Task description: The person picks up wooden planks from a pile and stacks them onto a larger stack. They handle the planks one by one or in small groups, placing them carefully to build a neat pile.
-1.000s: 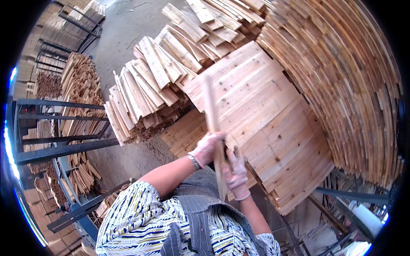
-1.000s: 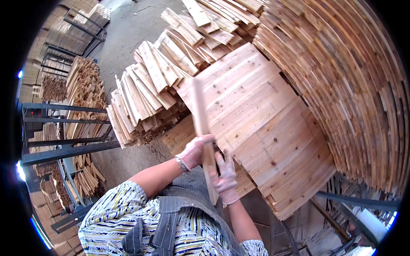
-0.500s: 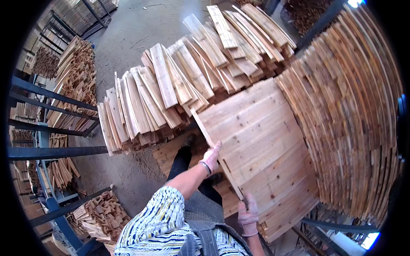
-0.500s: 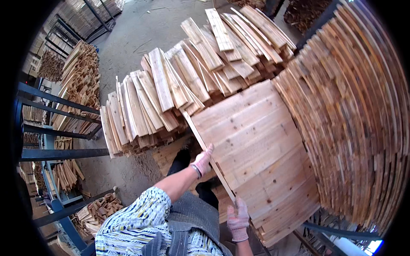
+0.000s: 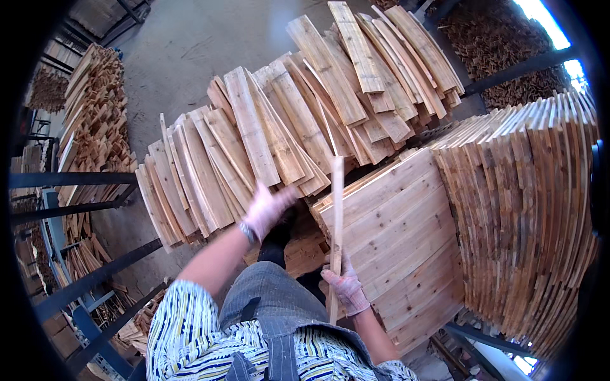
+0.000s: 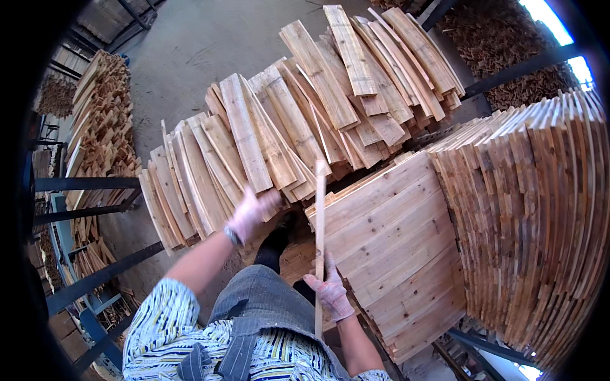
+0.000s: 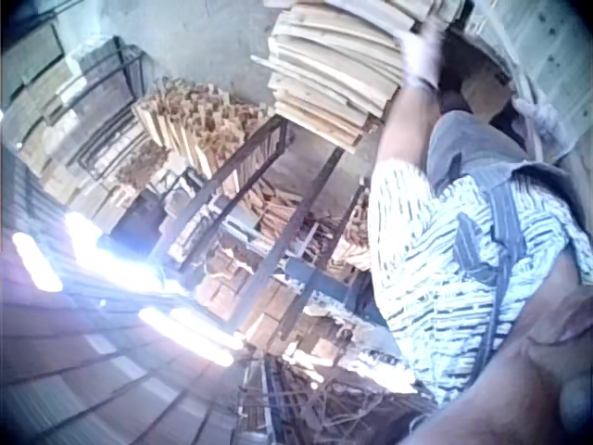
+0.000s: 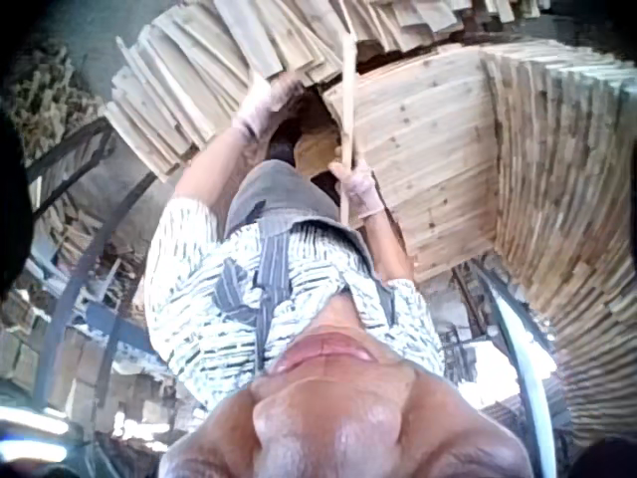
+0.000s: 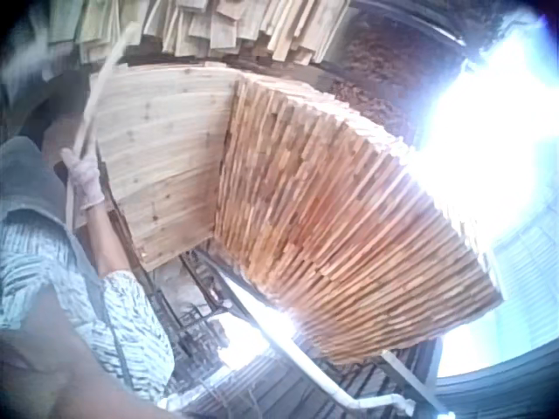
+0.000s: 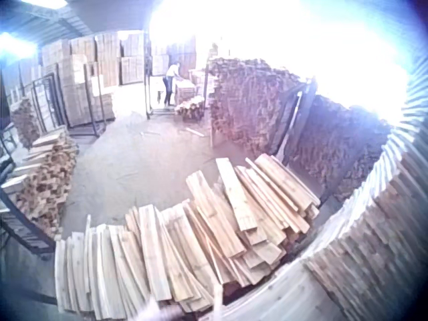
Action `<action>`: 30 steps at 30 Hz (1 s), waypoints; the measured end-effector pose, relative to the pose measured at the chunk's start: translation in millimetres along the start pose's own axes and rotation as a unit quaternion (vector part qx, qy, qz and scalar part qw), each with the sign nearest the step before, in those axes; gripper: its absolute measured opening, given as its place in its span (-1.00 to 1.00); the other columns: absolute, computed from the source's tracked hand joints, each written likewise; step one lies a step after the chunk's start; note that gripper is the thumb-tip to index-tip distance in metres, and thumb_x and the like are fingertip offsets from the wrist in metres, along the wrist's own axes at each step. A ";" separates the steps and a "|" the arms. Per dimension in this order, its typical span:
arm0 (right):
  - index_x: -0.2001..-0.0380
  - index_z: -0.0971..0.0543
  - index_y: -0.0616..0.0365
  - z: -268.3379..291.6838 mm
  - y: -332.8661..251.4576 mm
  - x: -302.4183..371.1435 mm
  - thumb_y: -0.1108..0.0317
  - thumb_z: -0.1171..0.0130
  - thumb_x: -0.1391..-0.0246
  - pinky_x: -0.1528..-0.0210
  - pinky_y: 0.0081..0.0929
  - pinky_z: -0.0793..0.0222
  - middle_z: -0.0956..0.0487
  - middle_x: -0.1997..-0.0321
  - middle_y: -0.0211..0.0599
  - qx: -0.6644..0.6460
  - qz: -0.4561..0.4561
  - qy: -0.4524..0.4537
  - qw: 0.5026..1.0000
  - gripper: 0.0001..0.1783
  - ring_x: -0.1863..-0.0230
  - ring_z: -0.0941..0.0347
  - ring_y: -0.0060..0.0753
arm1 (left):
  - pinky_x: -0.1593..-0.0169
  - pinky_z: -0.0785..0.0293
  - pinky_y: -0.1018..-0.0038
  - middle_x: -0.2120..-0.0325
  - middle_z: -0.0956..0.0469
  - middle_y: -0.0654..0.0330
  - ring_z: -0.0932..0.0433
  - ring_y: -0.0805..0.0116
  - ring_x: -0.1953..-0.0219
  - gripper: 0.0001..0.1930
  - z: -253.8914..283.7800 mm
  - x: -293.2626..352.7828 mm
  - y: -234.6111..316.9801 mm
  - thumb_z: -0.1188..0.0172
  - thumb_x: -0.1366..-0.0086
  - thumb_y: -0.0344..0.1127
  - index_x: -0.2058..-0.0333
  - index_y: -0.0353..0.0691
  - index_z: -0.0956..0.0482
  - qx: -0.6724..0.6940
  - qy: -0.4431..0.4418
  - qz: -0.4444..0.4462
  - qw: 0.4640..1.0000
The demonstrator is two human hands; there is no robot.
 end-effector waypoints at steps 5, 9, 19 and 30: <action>-0.49 0.10 0.11 17.8 -6.7 41.8 0.39 -0.44 0.07 0.17 -0.59 -0.44 -0.37 0.01 -0.42 0.060 0.080 0.146 0.984 0.18 0.11 -0.35 -0.54 | -0.46 0.20 -0.15 -0.47 0.44 -0.20 0.43 -0.16 -0.51 0.55 71.7 -144.8 73.4 -0.37 0.22 0.57 -0.45 -0.20 0.41 -0.094 0.272 0.157 0.945; -0.49 0.08 0.12 19.2 21.1 88.9 0.39 -0.45 0.09 -0.03 -0.49 -0.44 -0.37 -0.13 -0.35 0.099 0.078 0.239 0.963 0.18 0.02 -0.36 -0.46 | -0.44 0.17 -0.19 -0.47 0.37 -0.23 0.36 -0.19 -0.51 0.49 47.9 -172.7 83.1 -0.40 0.14 0.48 -0.45 -0.20 0.41 -0.160 0.322 0.265 0.895; -0.51 0.06 0.07 -18.0 -17.5 81.8 0.61 -0.35 0.10 -0.03 -0.56 -0.44 -0.38 -0.17 -0.45 -0.073 0.050 0.245 0.965 0.15 0.01 -0.36 -0.54 | -0.40 -0.19 0.28 -0.39 -0.10 -0.17 -0.15 0.03 -0.41 0.25 110.6 -164.5 23.6 -0.46 0.00 -0.04 -0.45 -0.21 0.29 -0.088 0.370 0.067 0.923; -0.44 0.04 0.41 -2.8 -42.7 46.0 0.20 -0.53 0.14 -0.44 -0.35 -0.09 -0.22 -0.42 0.07 0.127 0.095 0.279 0.947 0.24 -0.42 -0.17 -0.17 | 0.17 -0.69 0.14 0.11 -0.54 0.03 -0.59 0.13 0.15 -0.40 149.6 -141.4 42.8 -0.31 -0.15 -0.45 -0.17 -0.28 -0.31 0.278 0.054 -0.061 0.957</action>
Point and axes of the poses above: each hand's wrist, its own x-axis away from the middle knuckle, its own z-axis out of the back of the hand, y = z × x, the point moved 3 cm from there along -x, towards the middle knuckle
